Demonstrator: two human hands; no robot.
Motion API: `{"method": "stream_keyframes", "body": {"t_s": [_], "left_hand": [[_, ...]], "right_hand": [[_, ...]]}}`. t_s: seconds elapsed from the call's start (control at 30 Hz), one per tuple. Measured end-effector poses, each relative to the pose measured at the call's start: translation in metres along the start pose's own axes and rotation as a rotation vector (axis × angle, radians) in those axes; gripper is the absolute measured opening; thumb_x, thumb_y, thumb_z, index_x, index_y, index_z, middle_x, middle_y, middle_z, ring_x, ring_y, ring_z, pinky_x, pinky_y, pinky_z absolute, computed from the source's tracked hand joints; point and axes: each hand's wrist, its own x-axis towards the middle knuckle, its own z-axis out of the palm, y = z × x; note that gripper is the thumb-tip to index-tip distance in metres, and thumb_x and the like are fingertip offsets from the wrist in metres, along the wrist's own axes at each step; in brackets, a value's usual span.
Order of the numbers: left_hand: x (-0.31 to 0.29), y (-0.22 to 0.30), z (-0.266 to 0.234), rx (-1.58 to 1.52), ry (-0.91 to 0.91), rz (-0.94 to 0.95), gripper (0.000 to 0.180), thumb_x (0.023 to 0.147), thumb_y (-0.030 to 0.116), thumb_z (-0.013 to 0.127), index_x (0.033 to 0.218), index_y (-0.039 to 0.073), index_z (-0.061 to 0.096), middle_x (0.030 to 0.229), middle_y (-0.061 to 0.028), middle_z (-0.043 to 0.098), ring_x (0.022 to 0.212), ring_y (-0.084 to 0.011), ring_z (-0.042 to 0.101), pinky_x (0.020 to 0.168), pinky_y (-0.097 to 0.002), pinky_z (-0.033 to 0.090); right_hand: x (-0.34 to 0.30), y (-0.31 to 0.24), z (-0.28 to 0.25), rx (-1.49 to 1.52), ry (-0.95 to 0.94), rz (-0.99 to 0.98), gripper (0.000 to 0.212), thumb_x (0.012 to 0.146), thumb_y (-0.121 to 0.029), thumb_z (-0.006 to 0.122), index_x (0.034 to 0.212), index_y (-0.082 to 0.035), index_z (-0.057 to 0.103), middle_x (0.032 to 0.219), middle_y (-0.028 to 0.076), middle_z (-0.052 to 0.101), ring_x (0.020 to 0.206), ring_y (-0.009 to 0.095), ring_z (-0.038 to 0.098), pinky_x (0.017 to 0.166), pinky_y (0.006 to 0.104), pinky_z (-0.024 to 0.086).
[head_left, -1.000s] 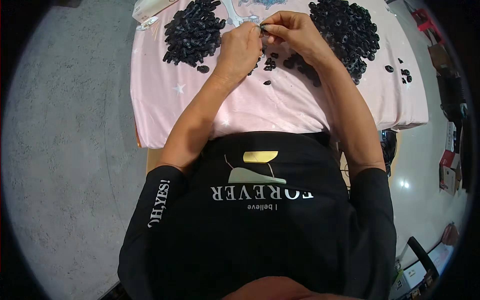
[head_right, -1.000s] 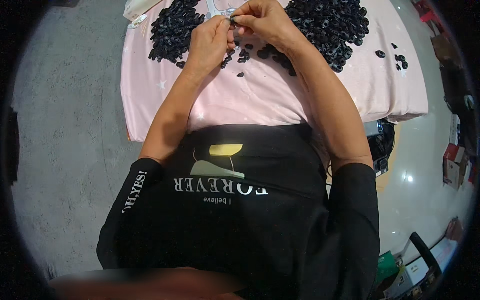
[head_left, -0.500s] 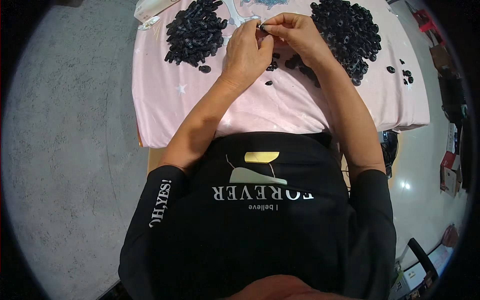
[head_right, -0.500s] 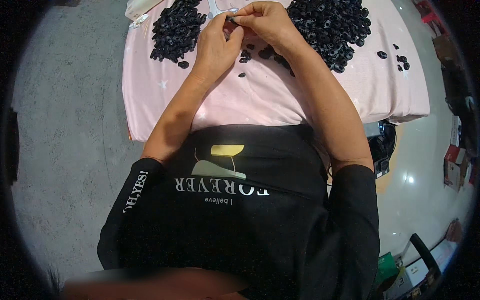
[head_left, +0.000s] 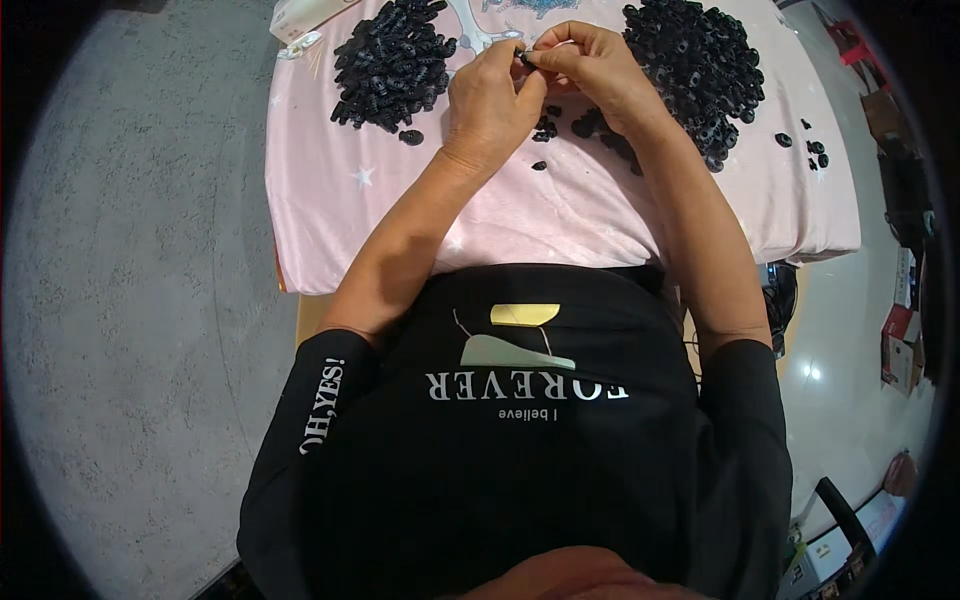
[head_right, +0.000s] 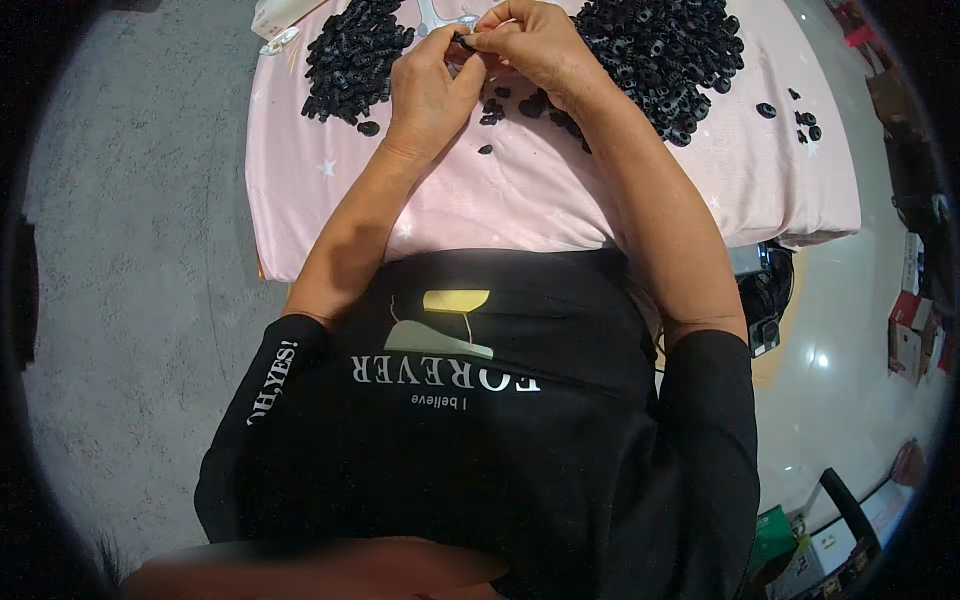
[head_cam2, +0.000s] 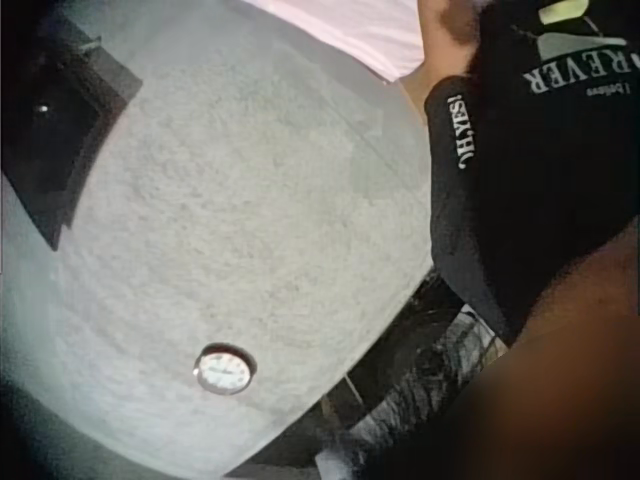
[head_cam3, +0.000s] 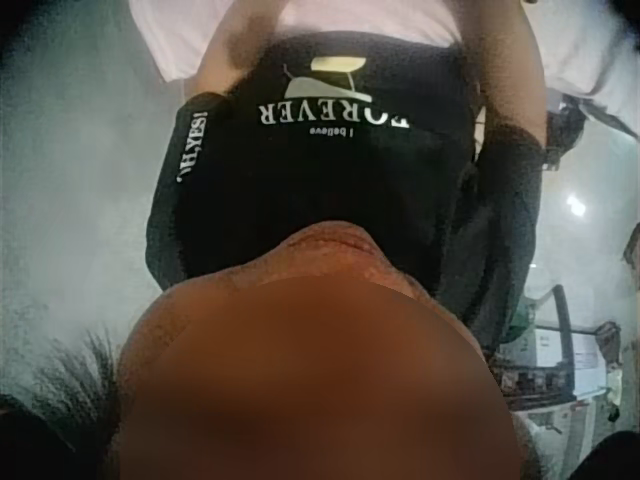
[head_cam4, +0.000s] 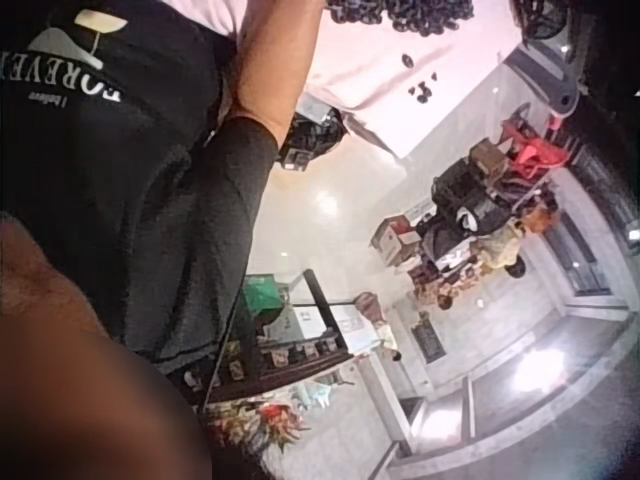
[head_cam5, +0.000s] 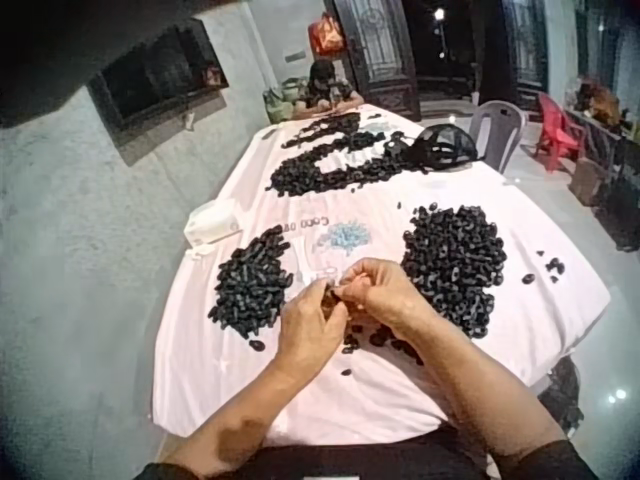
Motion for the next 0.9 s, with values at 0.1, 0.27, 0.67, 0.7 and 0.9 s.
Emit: {"method": "stream_keyframes", "body": {"t_s": [0.1,0.27,0.67,0.7,0.9], "left_hand": [[0.0010,0.0018,-0.0008,-0.010,0.008,-0.001,0.021,0.081,0.011,0.069,0.096,-0.001,0.063,0.080,-0.0188,0.068,0.074,-0.0361,0.069,0.069,-0.0435,0.054],[0.0014,0.0019,0.0020,-0.007,0.004,-0.040,0.020,0.079,0.010,0.069,0.095,0.000,0.065,0.075,-0.0171,0.069,0.069,-0.0345,0.069,0.065,-0.0413,0.055],[0.0037,0.0051,-0.0076,-0.017,0.014,-0.033,0.025,0.081,0.010,0.069,0.105,0.004,0.072,0.078,-0.0146,0.071,0.069,-0.0231,0.071,0.066,-0.0312,0.056],[0.0038,0.0036,-0.0064,-0.017,0.014,-0.033,0.025,0.081,0.010,0.069,0.105,0.004,0.072,0.078,-0.0146,0.071,0.069,-0.0231,0.071,0.066,-0.0312,0.056],[0.0051,-0.0015,-0.0046,-0.011,0.038,0.021,0.013,0.077,0.012,0.070,0.088,0.004,0.070,0.070,-0.0128,0.069,0.063,-0.0280,0.069,0.060,-0.0356,0.055]], "right_hand": [[-0.0034,-0.0031,0.0013,-0.006,-0.017,-0.028,0.018,0.089,-0.022,0.074,0.099,-0.007,0.068,0.083,0.000,0.069,0.071,0.007,0.062,0.068,0.0202,0.048],[-0.0031,-0.0010,0.0049,0.019,-0.040,-0.011,0.020,0.089,-0.022,0.074,0.100,-0.007,0.068,0.085,0.002,0.071,0.072,0.007,0.063,0.067,0.0206,0.048],[-0.0060,-0.0064,0.0054,0.146,-0.079,-0.020,0.021,0.090,-0.022,0.074,0.101,-0.005,0.068,0.086,0.002,0.069,0.074,0.008,0.064,0.069,0.0212,0.050],[-0.0050,-0.0054,0.0051,0.110,-0.071,-0.013,0.021,0.089,-0.023,0.075,0.100,-0.005,0.068,0.086,0.002,0.069,0.074,0.008,0.064,0.069,0.0214,0.051],[-0.0039,-0.0031,0.0053,0.048,-0.055,-0.054,0.023,0.089,-0.025,0.076,0.097,-0.005,0.070,0.085,0.001,0.068,0.072,0.007,0.063,0.069,0.0204,0.050]]}}
